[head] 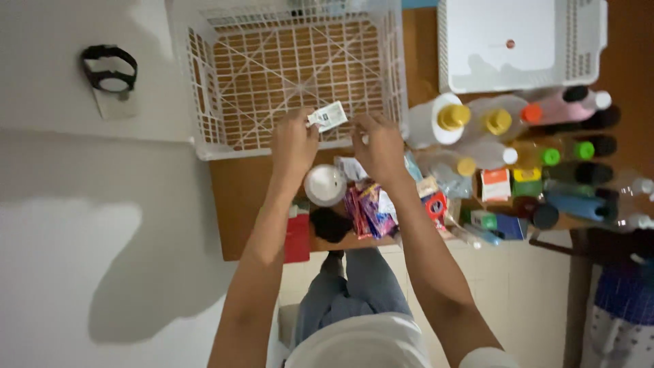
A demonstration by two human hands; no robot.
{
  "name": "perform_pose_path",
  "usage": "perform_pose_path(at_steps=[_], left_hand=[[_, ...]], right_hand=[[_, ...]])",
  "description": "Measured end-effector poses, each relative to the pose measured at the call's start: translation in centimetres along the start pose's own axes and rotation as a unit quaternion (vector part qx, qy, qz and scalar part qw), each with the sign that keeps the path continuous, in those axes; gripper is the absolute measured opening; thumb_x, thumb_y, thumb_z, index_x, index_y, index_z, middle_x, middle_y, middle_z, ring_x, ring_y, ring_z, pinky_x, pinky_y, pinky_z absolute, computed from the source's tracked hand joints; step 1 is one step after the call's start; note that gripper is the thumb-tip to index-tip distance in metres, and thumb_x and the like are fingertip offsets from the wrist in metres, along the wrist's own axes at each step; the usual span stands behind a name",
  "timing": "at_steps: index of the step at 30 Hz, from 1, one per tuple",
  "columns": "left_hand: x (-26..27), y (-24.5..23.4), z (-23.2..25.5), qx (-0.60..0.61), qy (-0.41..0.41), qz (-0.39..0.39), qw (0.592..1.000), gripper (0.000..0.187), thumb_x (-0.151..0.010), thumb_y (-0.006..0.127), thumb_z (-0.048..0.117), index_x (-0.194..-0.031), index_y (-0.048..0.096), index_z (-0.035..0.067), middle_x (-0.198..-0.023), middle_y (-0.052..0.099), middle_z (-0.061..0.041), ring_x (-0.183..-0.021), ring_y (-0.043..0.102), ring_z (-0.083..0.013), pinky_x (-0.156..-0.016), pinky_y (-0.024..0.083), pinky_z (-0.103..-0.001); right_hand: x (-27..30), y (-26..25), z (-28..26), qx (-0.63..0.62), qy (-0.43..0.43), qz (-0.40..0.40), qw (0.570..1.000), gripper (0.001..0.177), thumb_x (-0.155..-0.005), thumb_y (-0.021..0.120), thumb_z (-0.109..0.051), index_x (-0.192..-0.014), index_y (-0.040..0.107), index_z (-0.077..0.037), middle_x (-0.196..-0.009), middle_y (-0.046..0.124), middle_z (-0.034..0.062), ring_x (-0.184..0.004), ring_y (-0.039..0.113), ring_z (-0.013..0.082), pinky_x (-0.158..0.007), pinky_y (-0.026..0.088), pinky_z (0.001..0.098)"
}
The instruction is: The person sorts laundry supplies on a table, picking up small packets and bottles, wiping them with a black cloth, and placing them into a white plastic basket. The person handles multiple items one at a time, including detergent bottles and sachets, and arranges them in the basket.
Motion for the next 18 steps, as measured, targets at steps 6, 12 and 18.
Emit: perform_pose_path(at_steps=[6, 12, 18], left_hand=[[-6.2, 5.3, -7.5, -0.169, -0.093, -0.243, 0.951, 0.020, -0.087, 0.076, 0.015, -0.105, 0.075, 0.005, -0.109, 0.074, -0.021, -0.106, 0.070, -0.0396, -0.090, 0.056, -0.051], [-7.9, 10.4, -11.9, -0.222, -0.105, -0.334, 0.910, 0.047, -0.073, 0.083, 0.015, -0.115, 0.065, 0.003, -0.110, 0.071, -0.022, -0.105, 0.068, -0.0394, -0.083, 0.056, -0.053], [-7.7, 12.5, -13.9, -0.239, -0.067, -0.371, 0.895, 0.043, -0.078, 0.078, 0.007, -0.118, 0.063, 0.001, -0.107, 0.073, -0.022, -0.101, 0.072, -0.0379, -0.078, 0.060, -0.050]], right_hand=[[-8.6, 8.2, 5.3, 0.129, 0.079, -0.234, 0.960, 0.035, -0.075, 0.075, -0.007, -0.109, 0.072, -0.008, -0.110, 0.068, 0.0216, -0.098, 0.068, 0.0448, -0.081, 0.054, 0.0516], [-10.7, 14.9, 9.3, 0.236, 0.049, -0.360, 0.901, 0.051, -0.072, 0.076, -0.010, -0.122, 0.063, -0.008, -0.124, 0.063, 0.0212, -0.112, 0.066, 0.0410, -0.098, 0.050, 0.0519], [-11.1, 16.1, 9.4, 0.268, 0.074, -0.403, 0.872, 0.059, -0.078, 0.074, -0.008, -0.134, 0.055, -0.007, -0.134, 0.057, 0.0203, -0.126, 0.059, 0.0391, -0.098, 0.049, 0.0564]])
Point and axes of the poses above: each hand's wrist, its own x-axis away from the middle knuckle, its own y-axis out of the palm, z = x × y, the point moved 2 cm from there along -x, towards the middle knuckle
